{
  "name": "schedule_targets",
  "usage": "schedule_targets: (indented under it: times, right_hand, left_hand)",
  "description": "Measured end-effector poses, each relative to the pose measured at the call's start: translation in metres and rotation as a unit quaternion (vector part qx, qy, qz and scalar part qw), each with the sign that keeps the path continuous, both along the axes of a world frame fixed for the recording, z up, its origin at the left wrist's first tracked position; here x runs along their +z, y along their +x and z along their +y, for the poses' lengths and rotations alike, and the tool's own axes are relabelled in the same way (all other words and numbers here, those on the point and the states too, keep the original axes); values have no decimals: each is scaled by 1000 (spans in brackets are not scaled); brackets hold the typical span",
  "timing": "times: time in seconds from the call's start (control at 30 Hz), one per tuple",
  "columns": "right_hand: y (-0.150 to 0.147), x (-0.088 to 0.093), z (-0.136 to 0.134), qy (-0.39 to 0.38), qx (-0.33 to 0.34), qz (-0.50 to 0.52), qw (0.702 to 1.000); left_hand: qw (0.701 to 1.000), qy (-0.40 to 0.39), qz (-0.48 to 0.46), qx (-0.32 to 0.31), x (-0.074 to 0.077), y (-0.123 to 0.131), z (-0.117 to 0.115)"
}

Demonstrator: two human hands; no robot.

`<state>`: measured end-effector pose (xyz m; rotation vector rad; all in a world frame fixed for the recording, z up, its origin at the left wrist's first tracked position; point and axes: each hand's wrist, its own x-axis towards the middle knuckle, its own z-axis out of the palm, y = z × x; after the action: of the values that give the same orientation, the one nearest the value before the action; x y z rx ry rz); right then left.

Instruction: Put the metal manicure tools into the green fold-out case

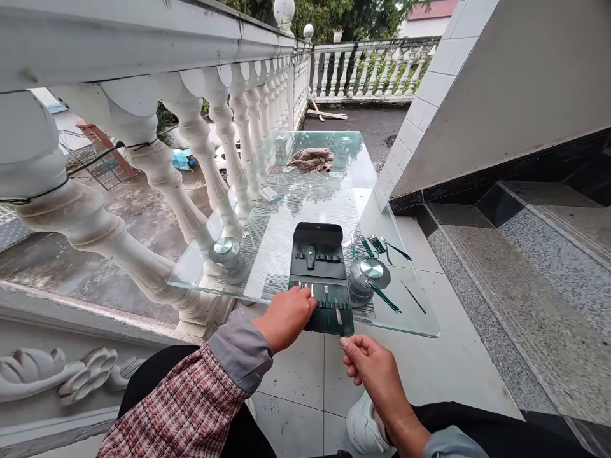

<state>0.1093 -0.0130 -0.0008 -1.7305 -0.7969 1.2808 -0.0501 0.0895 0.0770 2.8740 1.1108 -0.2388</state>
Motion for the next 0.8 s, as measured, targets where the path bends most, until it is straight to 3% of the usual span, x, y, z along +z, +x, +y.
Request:
schedule_targets:
  times: [0.1,0.23,0.3,0.37,0.8]
  right_hand:
    - [2,-4,1,65,15,-156,986]
    - [9,-4,2,178,29,-404,897]
    - [12,-3,4,222,30,-471,853]
    - [14,-2,7,254,35,-495,831]
    - [9,-1,23,249,25,-443,861]
  left_hand:
    - [1000,2,-3,3,-1,0,0]
    - [1000,4,-4,2,0,0,0]
    - [1000,3,-3,3,1,0,0]
    - [1000,3,-3,3,2,0,-1]
    - [1000,-2,10,-1,0,1,0]
